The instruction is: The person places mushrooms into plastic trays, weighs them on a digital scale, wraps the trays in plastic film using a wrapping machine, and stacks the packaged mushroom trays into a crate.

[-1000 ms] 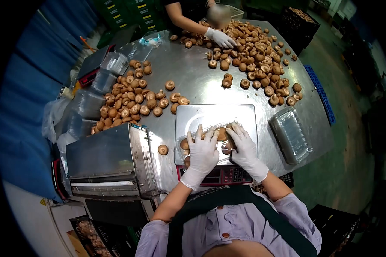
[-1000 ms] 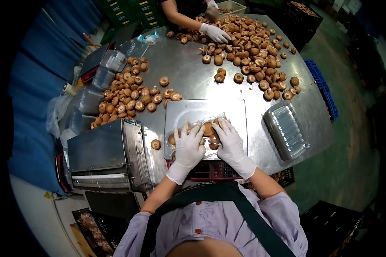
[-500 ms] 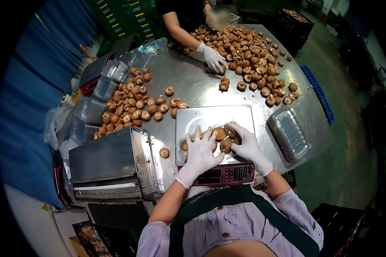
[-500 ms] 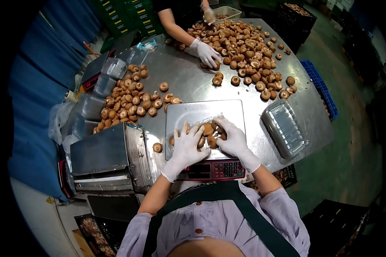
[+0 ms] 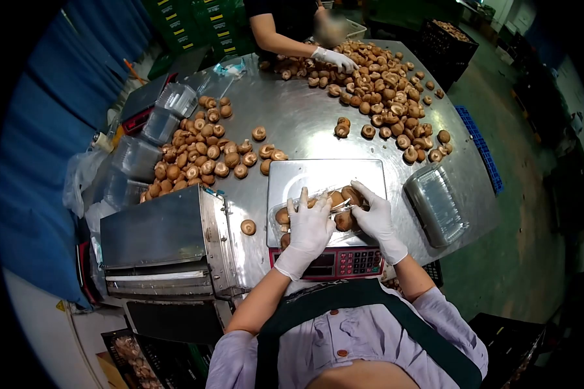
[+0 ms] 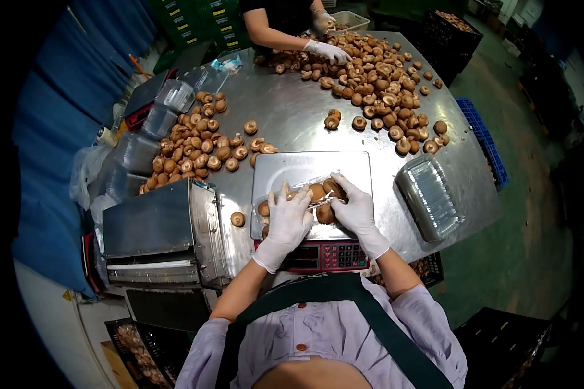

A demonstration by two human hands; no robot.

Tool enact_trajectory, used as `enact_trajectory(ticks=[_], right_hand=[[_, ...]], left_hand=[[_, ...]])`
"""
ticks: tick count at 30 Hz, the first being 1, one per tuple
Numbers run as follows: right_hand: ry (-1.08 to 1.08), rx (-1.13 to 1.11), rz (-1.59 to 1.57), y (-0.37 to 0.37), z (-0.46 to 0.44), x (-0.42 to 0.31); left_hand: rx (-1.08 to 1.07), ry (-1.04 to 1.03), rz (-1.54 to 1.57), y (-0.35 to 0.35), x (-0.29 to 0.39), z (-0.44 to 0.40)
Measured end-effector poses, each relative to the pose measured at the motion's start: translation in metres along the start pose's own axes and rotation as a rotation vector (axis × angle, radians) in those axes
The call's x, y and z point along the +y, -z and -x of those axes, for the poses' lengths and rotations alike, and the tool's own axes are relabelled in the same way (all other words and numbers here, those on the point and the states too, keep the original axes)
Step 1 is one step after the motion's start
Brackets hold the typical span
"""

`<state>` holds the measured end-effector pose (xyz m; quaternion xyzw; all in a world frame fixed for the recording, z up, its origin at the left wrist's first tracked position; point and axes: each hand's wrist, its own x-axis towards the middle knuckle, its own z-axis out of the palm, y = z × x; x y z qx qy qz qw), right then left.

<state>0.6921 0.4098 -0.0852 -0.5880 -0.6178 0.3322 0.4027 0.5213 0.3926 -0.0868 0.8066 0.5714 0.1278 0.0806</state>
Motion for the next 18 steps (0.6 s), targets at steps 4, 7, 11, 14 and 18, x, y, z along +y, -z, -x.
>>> enact_trajectory(ticks=[4, 7, 11, 14, 18], right_hand=[[-0.098, -0.003, -0.225, -0.002, -0.004, 0.016], [-0.190, -0.082, -0.365, 0.007, -0.008, 0.016], [-0.002, -0.143, -0.313, 0.015, -0.002, 0.006], [0.283, -0.291, 0.017, 0.025, 0.004, 0.013], [0.424, -0.259, 0.224, 0.027, 0.012, -0.009]], left_hand=[[0.095, 0.084, 0.146, -0.010, -0.001, -0.007], [0.242, 0.114, 0.226, -0.016, -0.003, -0.011], [0.309, 0.181, 0.319, -0.017, -0.006, -0.014], [0.419, 0.137, 0.250, -0.023, -0.006, -0.014], [0.405, 0.122, 0.219, -0.021, -0.005, -0.014]])
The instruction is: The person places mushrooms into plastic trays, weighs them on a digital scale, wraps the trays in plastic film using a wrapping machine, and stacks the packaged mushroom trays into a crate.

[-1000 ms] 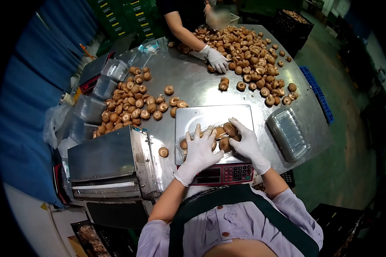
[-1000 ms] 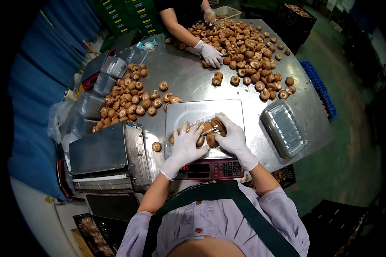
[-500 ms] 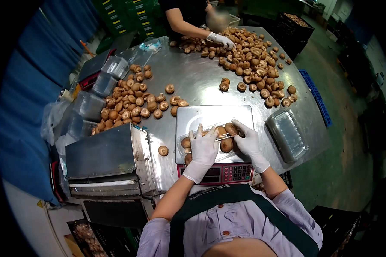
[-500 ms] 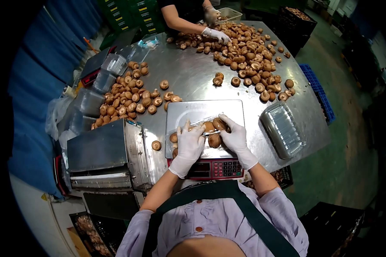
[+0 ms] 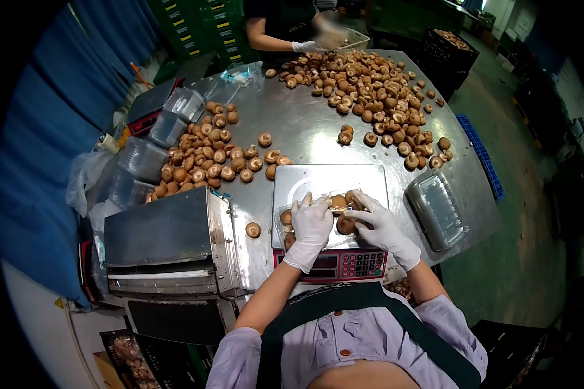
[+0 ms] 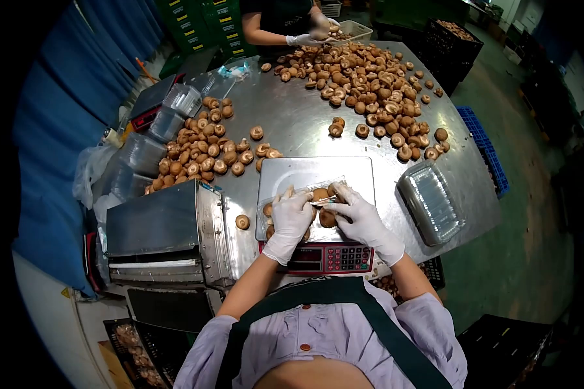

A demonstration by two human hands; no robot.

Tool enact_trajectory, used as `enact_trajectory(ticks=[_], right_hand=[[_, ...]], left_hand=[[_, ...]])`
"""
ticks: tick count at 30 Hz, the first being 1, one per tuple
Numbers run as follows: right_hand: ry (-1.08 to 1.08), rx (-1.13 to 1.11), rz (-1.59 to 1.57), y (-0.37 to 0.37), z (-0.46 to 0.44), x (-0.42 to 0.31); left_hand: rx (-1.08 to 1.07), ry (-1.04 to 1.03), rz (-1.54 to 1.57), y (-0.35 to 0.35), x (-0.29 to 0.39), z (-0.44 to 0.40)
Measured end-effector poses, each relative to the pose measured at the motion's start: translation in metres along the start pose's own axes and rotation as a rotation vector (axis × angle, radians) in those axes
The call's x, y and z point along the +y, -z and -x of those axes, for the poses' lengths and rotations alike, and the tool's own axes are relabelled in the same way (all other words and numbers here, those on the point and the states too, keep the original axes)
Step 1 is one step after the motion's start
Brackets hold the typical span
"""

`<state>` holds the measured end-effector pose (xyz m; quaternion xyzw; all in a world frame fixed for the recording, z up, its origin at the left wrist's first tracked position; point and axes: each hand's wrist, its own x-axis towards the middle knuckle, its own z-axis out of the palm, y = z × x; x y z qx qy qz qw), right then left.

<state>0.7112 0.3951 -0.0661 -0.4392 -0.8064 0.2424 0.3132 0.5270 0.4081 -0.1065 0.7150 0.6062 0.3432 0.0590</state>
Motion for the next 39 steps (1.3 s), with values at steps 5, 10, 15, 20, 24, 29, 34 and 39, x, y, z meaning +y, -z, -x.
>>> enact_trajectory(ticks=[5, 10, 15, 20, 24, 29, 34, 39], right_hand=[[0.224, -0.071, 0.333, -0.004, -0.006, -0.011], [0.094, -0.136, 0.506, -0.018, -0.010, -0.006], [0.264, -0.074, 0.367, -0.001, -0.010, -0.008], [-0.224, -0.168, -0.554, 0.050, 0.016, -0.032], [-0.539, -0.404, -0.489, 0.093, 0.066, -0.012], [-0.786, -0.442, -0.400, 0.104, 0.168, 0.065], [-1.191, -0.319, -0.038, 0.069, 0.228, 0.107], [-1.174, -0.465, 0.037, 0.085, 0.194, 0.086]], left_hand=[[-0.012, -0.006, 0.000, 0.003, 0.003, 0.000], [-0.017, -0.032, -0.053, 0.003, 0.002, 0.000], [-0.029, -0.043, -0.062, 0.004, 0.002, 0.001], [-0.023, -0.055, -0.071, 0.000, 0.001, 0.006], [-0.117, 0.002, -0.020, 0.007, 0.003, 0.006], [-0.278, 0.072, 0.179, 0.039, 0.008, -0.003], [-0.038, 0.268, 0.660, 0.060, -0.026, -0.030], [0.064, 0.527, 0.203, 0.049, -0.136, -0.092]])
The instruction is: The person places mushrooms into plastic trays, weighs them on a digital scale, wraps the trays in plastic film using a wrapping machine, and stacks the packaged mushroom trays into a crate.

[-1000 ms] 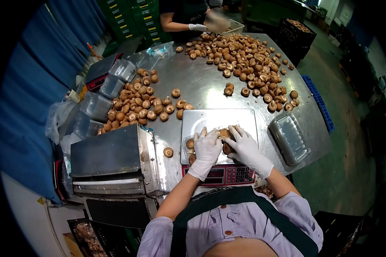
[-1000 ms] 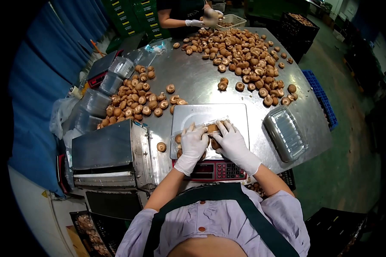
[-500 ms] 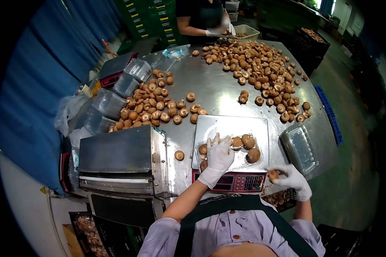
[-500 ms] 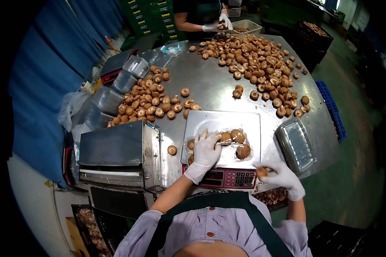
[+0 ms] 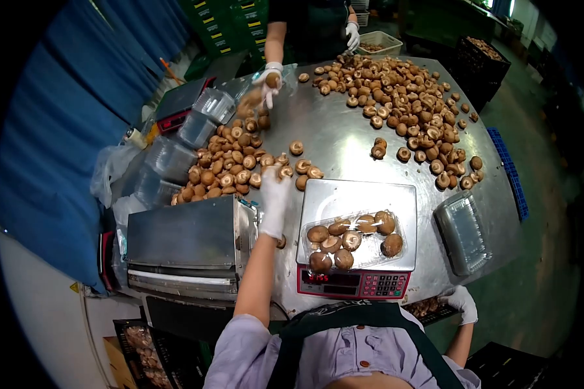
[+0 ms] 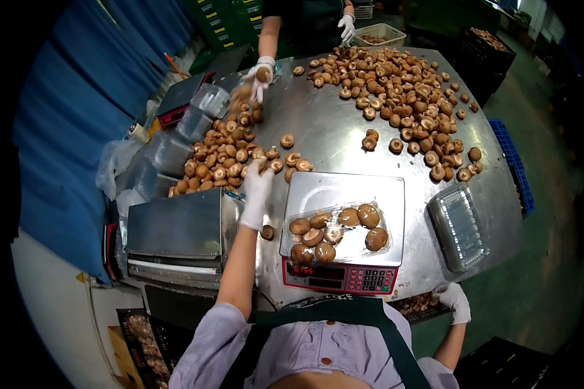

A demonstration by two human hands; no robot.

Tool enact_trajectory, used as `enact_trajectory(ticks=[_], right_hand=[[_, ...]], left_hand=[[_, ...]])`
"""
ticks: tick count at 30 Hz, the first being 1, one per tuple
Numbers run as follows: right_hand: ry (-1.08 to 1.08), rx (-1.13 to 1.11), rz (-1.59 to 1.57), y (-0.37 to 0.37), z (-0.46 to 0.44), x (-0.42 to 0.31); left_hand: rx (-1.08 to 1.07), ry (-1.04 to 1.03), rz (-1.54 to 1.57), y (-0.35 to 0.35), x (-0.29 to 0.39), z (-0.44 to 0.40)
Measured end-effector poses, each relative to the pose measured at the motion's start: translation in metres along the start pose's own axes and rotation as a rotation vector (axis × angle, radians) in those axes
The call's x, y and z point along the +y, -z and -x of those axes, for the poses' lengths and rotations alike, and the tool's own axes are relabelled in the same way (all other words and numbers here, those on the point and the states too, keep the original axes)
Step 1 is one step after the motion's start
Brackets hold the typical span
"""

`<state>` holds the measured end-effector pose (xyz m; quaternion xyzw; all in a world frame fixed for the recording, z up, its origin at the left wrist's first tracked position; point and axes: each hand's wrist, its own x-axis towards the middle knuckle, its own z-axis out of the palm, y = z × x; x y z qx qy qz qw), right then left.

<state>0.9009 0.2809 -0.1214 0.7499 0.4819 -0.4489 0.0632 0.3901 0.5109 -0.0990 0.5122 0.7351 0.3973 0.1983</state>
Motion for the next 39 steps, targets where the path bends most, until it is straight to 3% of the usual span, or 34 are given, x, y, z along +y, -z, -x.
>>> enact_trajectory(ticks=[2, 4, 7, 8, 10, 16, 19, 22, 24, 26, 28, 30, 31, 32, 34, 35, 39], right_hand=[[0.034, 0.131, -0.162, 0.015, 0.014, -0.030], [0.039, 0.158, -0.127, 0.024, 0.023, -0.050], [0.304, 0.291, -0.195, 0.035, 0.042, -0.088], [0.302, 0.294, -0.200, 0.036, 0.042, -0.096], [0.428, 0.298, -0.119, 0.037, 0.042, -0.106], [0.497, 0.285, -0.047, 0.036, 0.037, -0.113], [0.529, 0.290, -0.014, 0.035, 0.039, -0.115], [0.563, 0.307, 0.030, 0.036, 0.048, -0.121], [0.611, 0.317, 0.047, 0.037, 0.052, -0.125], [0.607, 0.330, 0.050, 0.035, 0.053, -0.127], [0.613, 0.308, 0.056, 0.036, 0.053, -0.130], [0.630, 0.307, 0.054, 0.034, 0.051, -0.130], [0.647, 0.305, 0.051, 0.033, 0.051, -0.130], [0.649, 0.306, 0.052, 0.033, 0.052, -0.131], [0.647, 0.290, 0.023, 0.032, 0.054, -0.134], [0.649, 0.291, 0.023, 0.032, 0.054, -0.134], [0.677, 0.303, 0.040, 0.030, 0.051, -0.132]], left_hand=[[-0.091, 0.257, -0.171, 0.003, -0.013, -0.035], [0.017, 0.243, -0.382, -0.012, -0.040, -0.053], [-0.066, 0.249, -0.518, -0.026, -0.065, -0.068], [-0.130, 0.248, -0.551, -0.025, -0.066, -0.069], [-0.086, 0.252, -0.548, -0.023, -0.067, -0.065], [0.087, 0.187, -0.513, -0.007, -0.046, -0.046], [0.159, 0.140, -0.197, 0.002, -0.019, -0.026], [-0.059, 0.023, 0.408, 0.010, 0.017, 0.011], [-0.333, 0.169, 0.579, 0.027, 0.073, 0.064], [-0.539, -0.016, 0.395, 0.030, 0.088, 0.105], [-0.658, -0.370, 0.392, 0.028, 0.102, 0.138], [-0.745, -0.418, 0.365, 0.021, 0.103, 0.156], [-0.763, -0.427, 0.189, 0.019, 0.104, 0.161], [-0.761, -0.428, 0.189, 0.014, 0.102, 0.167], [-0.502, -0.572, -0.109, -0.001, 0.093, 0.176], [-0.434, -0.546, -0.169, -0.007, 0.091, 0.180], [-0.348, -0.591, -0.328, -0.022, 0.086, 0.182]])
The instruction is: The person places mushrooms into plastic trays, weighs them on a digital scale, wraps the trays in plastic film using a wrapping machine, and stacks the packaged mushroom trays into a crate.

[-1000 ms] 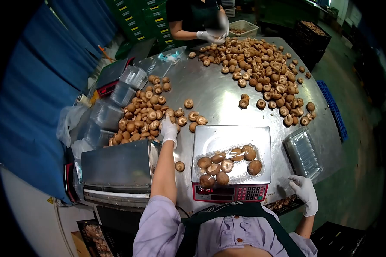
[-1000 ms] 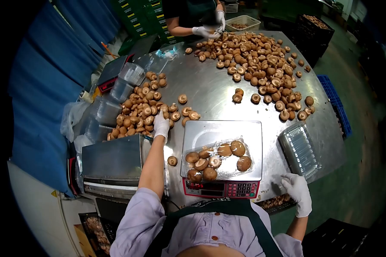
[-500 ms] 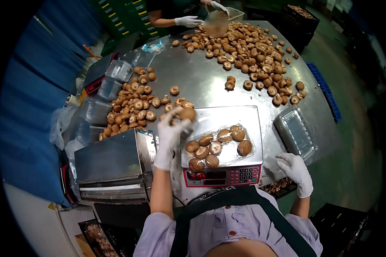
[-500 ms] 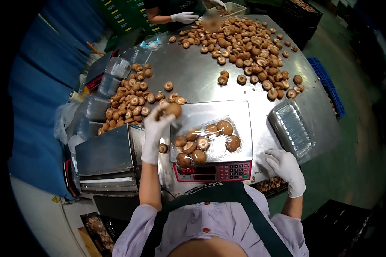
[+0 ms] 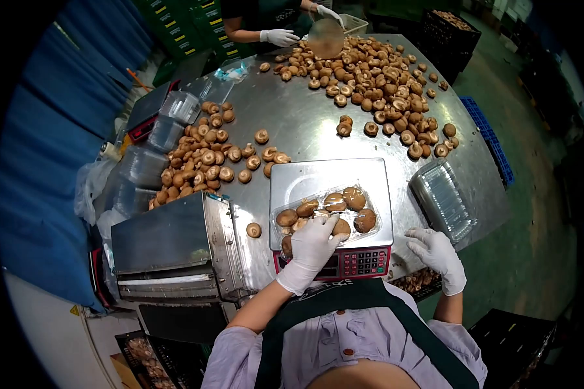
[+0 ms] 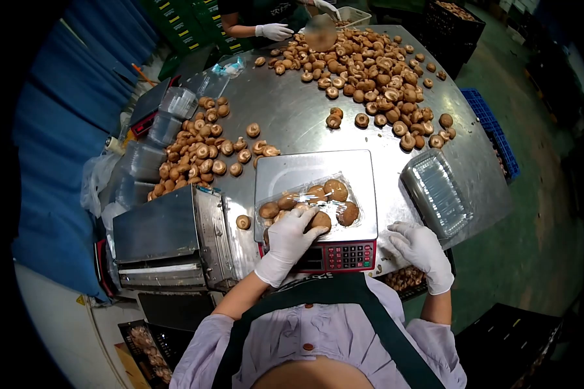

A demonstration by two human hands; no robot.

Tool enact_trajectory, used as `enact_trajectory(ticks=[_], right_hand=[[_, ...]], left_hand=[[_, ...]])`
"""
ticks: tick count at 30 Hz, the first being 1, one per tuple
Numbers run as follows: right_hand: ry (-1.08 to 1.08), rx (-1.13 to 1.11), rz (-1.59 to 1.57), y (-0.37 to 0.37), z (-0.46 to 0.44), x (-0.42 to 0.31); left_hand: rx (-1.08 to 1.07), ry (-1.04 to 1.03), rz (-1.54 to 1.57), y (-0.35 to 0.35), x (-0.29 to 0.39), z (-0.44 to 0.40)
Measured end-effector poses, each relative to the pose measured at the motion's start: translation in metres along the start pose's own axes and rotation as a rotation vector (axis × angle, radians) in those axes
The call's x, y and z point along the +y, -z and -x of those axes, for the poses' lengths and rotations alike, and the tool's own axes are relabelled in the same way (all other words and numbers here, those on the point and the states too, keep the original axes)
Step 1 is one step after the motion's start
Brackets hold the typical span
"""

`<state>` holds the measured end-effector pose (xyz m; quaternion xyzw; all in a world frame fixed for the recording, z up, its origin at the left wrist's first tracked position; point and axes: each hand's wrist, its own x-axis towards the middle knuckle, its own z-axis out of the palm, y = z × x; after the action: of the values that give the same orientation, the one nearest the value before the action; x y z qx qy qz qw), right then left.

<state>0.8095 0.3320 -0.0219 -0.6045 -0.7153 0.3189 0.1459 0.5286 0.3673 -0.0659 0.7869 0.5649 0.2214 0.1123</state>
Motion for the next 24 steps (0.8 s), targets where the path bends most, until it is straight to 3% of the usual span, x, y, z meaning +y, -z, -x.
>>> enact_trajectory(ticks=[5, 9, 11, 15, 18, 21, 23, 24], right_hand=[[-0.003, -0.023, 0.035, 0.001, -0.001, -0.003], [0.013, -0.014, 0.044, 0.002, -0.003, -0.003], [0.029, -0.018, 0.040, 0.001, -0.006, -0.004], [-0.014, 0.084, -0.119, -0.008, -0.021, -0.003], [-0.110, 0.163, -0.252, -0.013, -0.043, -0.010], [-0.010, 0.260, -0.266, -0.031, -0.069, 0.003], [-0.068, 0.196, -0.309, -0.034, -0.082, -0.006], [-0.089, 0.138, -0.164, -0.035, -0.088, -0.006]], left_hand=[[0.246, -0.155, 0.126, 0.005, -0.009, -0.001], [0.361, 0.008, 0.330, 0.045, -0.029, 0.001], [0.481, 0.099, 0.256, 0.056, -0.057, 0.008], [0.375, 0.557, 0.445, 0.085, -0.075, 0.029], [0.335, 0.533, 0.372, 0.068, -0.096, 0.050], [0.043, 0.778, 0.449, 0.064, -0.086, 0.051], [0.018, 0.813, 0.391, 0.060, -0.074, 0.049], [0.025, 0.764, 0.391, 0.041, -0.086, 0.055]])
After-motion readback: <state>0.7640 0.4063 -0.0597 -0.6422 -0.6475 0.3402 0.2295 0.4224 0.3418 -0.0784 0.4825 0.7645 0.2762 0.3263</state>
